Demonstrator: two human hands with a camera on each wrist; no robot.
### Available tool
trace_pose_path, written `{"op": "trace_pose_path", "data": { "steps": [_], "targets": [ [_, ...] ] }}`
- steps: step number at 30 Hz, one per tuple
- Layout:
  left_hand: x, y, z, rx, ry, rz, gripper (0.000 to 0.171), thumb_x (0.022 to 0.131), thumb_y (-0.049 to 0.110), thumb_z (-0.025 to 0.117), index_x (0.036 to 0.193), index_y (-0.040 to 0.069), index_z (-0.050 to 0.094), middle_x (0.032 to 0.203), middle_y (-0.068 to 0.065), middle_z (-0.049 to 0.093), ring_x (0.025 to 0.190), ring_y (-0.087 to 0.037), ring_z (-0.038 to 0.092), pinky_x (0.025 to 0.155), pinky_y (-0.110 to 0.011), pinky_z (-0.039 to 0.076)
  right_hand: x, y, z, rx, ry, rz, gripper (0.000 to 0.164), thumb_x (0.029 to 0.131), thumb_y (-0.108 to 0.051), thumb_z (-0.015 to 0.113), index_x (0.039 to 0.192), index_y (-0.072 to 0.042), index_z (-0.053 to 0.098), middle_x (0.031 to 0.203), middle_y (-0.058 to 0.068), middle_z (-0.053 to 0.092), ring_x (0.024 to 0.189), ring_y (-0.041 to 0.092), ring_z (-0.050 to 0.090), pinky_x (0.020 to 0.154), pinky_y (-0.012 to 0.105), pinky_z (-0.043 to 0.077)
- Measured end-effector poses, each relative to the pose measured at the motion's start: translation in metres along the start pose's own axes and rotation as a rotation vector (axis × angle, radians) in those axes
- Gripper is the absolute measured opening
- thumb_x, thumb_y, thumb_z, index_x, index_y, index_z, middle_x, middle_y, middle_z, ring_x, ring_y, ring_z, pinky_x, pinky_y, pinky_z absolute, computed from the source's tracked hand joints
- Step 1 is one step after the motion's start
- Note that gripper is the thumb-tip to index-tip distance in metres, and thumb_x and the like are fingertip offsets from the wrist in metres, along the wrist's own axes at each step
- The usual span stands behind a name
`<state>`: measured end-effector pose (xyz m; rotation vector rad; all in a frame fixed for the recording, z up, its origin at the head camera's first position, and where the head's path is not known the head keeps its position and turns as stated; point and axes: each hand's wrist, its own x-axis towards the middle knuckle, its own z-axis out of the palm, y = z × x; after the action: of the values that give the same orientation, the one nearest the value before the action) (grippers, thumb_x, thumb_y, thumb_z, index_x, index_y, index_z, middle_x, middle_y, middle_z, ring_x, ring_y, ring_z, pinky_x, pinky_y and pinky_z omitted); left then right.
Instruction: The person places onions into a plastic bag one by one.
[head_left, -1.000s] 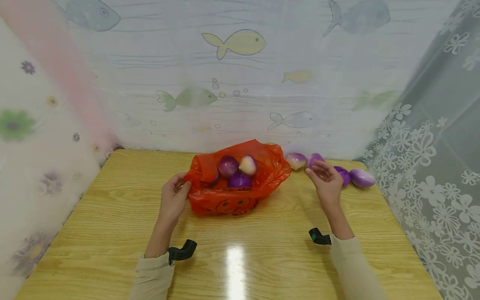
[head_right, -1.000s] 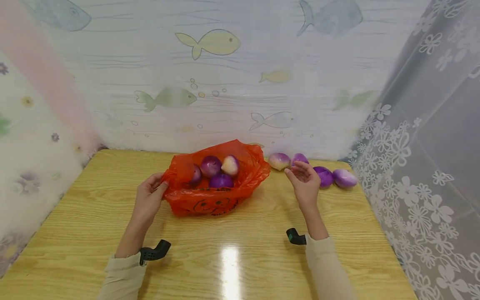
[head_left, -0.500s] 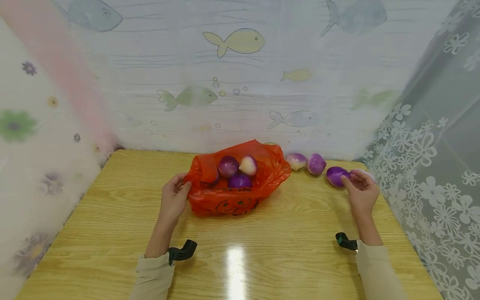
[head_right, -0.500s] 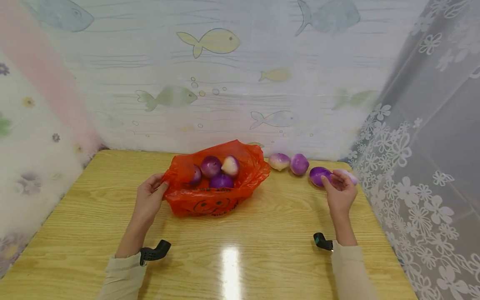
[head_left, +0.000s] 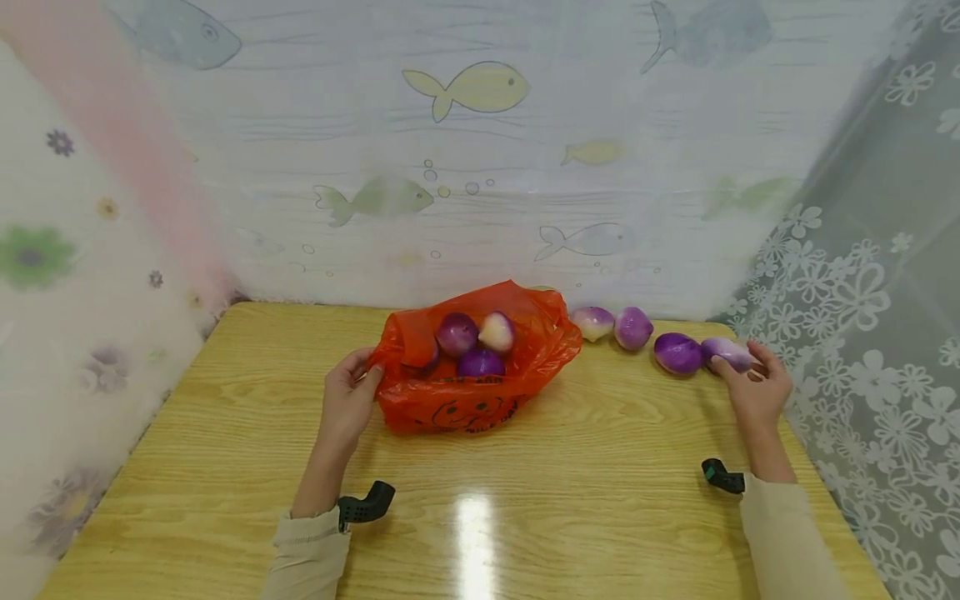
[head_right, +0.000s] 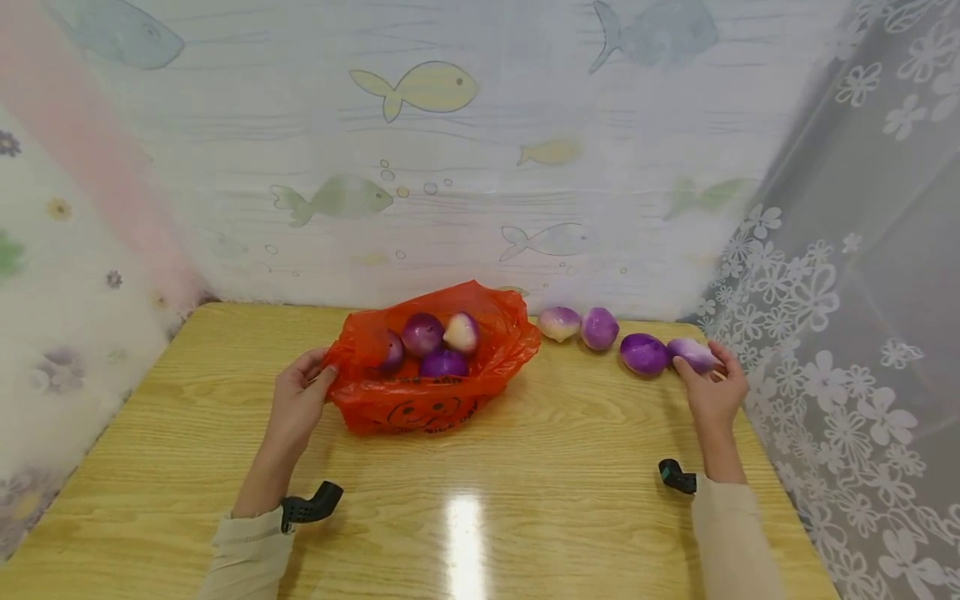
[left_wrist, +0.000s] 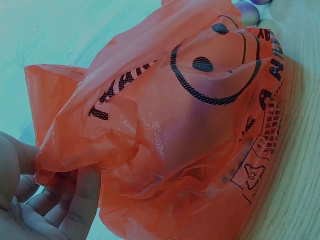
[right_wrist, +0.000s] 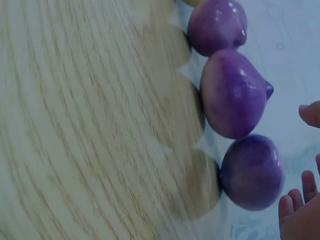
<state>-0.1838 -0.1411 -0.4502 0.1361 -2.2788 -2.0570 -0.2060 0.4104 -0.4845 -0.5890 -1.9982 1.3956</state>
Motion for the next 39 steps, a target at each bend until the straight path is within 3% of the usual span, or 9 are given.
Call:
{"op": "trace_pose_path", "data": {
  "steps": [5, 11, 13, 18, 20, 27, 33, 39],
  "targets": [
    [0.000, 0.000, 0.000, -0.004, 0.003, -0.007, 0.033, 0.107, 0.005, 0.045, 0.138, -0.003, 0.053, 0.137, -0.020, 0.058, 0.101, 0.000, 0.062, 0.084, -0.013, 0.053, 0.007, 0.000, -0.005, -0.105, -0.070, 0.080, 0.066, 0.090, -0.019, 0.078, 0.148, -0.008, 0.051, 0.150, 0.008, 0.049, 0.107, 0.000, 0.041, 0.096, 0.022, 0.032],
    [-0.001, -0.001, 0.000, -0.005, 0.007, -0.010, 0.032, 0.107, 0.005, 0.045, 0.138, -0.003, 0.053, 0.136, -0.020, 0.058, 0.100, 0.001, 0.063, 0.084, -0.012, 0.053, 0.016, 0.004, -0.008, -0.178, -0.167, 0.182, 0.076, 0.093, -0.028, 0.073, 0.157, -0.010, 0.037, 0.162, 0.013, 0.031, 0.137, 0.025, 0.034, 0.108, 0.032, 0.033],
    [-0.001, -0.002, 0.000, -0.004, 0.007, -0.009, 0.032, 0.107, 0.005, 0.045, 0.138, -0.003, 0.053, 0.136, -0.020, 0.058, 0.099, 0.001, 0.063, 0.084, -0.013, 0.053, 0.019, 0.007, -0.009, -0.209, -0.204, 0.212, 0.080, 0.094, -0.032, 0.071, 0.160, -0.010, 0.032, 0.164, 0.015, 0.027, 0.142, 0.029, 0.029, 0.106, 0.032, 0.035],
    [-0.001, -0.001, -0.001, -0.008, 0.006, -0.001, 0.032, 0.107, 0.005, 0.046, 0.137, -0.004, 0.053, 0.135, -0.021, 0.058, 0.098, 0.001, 0.063, 0.083, -0.013, 0.054, 0.023, 0.012, -0.011, -0.244, -0.261, 0.252, 0.086, 0.095, -0.037, 0.069, 0.162, -0.011, 0.023, 0.166, 0.016, 0.024, 0.142, 0.032, 0.033, 0.093, 0.021, 0.039],
    [-0.001, -0.001, -0.001, -0.007, 0.007, 0.000, 0.032, 0.107, 0.005, 0.046, 0.137, -0.004, 0.053, 0.135, -0.021, 0.058, 0.097, 0.001, 0.063, 0.083, -0.013, 0.054, 0.024, 0.013, -0.011, -0.223, -0.278, 0.278, 0.089, 0.095, -0.039, 0.069, 0.163, -0.011, 0.020, 0.167, 0.015, 0.022, 0.145, 0.031, 0.033, 0.095, 0.020, 0.040],
    [-0.001, 0.000, 0.000, 0.001, 0.008, -0.002, 0.032, 0.107, 0.005, 0.045, 0.137, -0.003, 0.054, 0.136, -0.021, 0.058, 0.098, 0.000, 0.063, 0.083, -0.013, 0.054, 0.031, 0.015, -0.012, -0.151, -0.325, 0.347, 0.099, 0.094, -0.044, 0.069, 0.164, -0.011, 0.008, 0.168, 0.017, 0.016, 0.153, 0.031, 0.024, 0.121, 0.032, 0.029],
    [-0.001, 0.000, 0.001, 0.003, 0.011, 0.002, 0.032, 0.107, 0.004, 0.045, 0.137, -0.003, 0.054, 0.134, -0.021, 0.059, 0.098, 0.000, 0.063, 0.083, -0.013, 0.054, 0.036, 0.014, -0.011, -0.203, -0.343, 0.335, 0.096, 0.096, -0.049, 0.061, 0.162, -0.003, 0.008, 0.165, 0.024, 0.019, 0.151, 0.036, 0.024, 0.123, 0.043, 0.025],
    [0.000, 0.000, 0.001, 0.006, 0.009, 0.004, 0.032, 0.107, 0.004, 0.046, 0.137, -0.003, 0.054, 0.135, -0.021, 0.059, 0.098, 0.001, 0.063, 0.083, -0.013, 0.054, 0.040, 0.013, -0.009, -0.223, -0.357, 0.334, 0.093, 0.096, -0.049, 0.062, 0.163, -0.006, 0.013, 0.165, 0.023, 0.022, 0.149, 0.036, 0.026, 0.122, 0.044, 0.027]
  ]
}}
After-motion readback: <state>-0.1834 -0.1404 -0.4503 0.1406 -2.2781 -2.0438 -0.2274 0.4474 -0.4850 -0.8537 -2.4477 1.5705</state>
